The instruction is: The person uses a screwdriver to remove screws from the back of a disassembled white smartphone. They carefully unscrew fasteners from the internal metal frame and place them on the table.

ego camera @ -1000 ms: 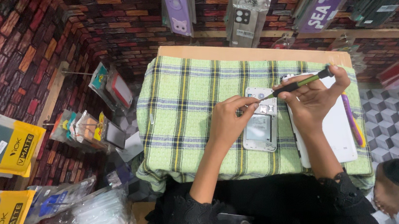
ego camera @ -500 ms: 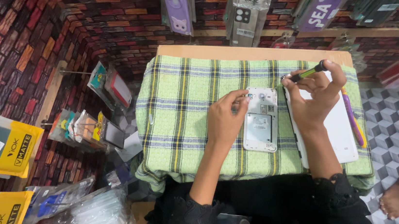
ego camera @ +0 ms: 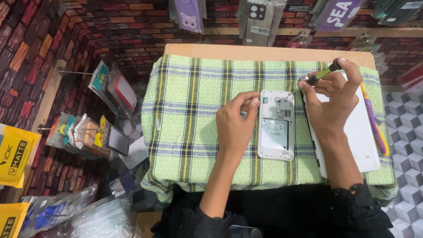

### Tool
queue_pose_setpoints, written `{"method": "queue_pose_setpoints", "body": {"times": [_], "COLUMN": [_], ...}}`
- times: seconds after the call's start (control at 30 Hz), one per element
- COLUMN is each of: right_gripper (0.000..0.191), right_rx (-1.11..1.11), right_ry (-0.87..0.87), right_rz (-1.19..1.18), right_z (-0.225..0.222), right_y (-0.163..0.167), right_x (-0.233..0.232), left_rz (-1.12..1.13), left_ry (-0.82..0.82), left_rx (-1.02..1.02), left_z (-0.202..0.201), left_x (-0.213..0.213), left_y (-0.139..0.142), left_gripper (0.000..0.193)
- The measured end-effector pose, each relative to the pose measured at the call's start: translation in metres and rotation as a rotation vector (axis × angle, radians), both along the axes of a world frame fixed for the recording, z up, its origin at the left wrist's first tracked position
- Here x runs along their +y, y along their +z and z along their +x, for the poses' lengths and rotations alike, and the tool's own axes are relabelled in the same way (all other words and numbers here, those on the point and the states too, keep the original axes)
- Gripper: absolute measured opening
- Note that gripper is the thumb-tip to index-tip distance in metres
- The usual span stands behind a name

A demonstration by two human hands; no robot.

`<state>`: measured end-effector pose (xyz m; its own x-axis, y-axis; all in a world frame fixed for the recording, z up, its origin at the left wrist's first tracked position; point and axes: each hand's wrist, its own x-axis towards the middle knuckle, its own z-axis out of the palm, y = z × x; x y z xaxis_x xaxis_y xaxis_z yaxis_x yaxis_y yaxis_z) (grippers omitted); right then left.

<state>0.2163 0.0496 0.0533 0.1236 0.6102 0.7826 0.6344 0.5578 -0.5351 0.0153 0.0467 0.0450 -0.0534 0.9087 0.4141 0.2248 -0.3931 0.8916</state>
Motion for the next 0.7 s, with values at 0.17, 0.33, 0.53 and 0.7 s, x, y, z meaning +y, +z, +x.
{"method": "queue_pose_setpoints", "body": {"times": [0.17, 0.33, 0.53, 0.7], "right_gripper": [0.078, 0.067, 0.072, 0.064], "right_rx": [-0.011, -0.111, -0.079, 0.020], "right_ry": [0.047, 0.054, -0.043, 0.142], "right_rz": [-0.019, 0.047, 0.017, -0.040], "right_z": [-0.002, -0.003, -0.006, -0.006], "right_y": [0.006, 0.011, 0.014, 0.009], "right_x": [-0.002, -0.004, -0.004, -0.002], "left_rz": [0.030, 0.206, 0.103, -0.024], "left_ry": [0.050, 0.273, 0.444, 0.410], "left_rx": [0.017, 0.029, -0.132, -0.485], "left_z": [0.000, -0.004, -0.018, -0.024], "left_x": [0.002, 0.003, -0.003, 0.000], "left_y": [-0.006, -0.009, -0.003, -0.001], "left_gripper": [0.015, 0.015, 0.018, 0.025]}}
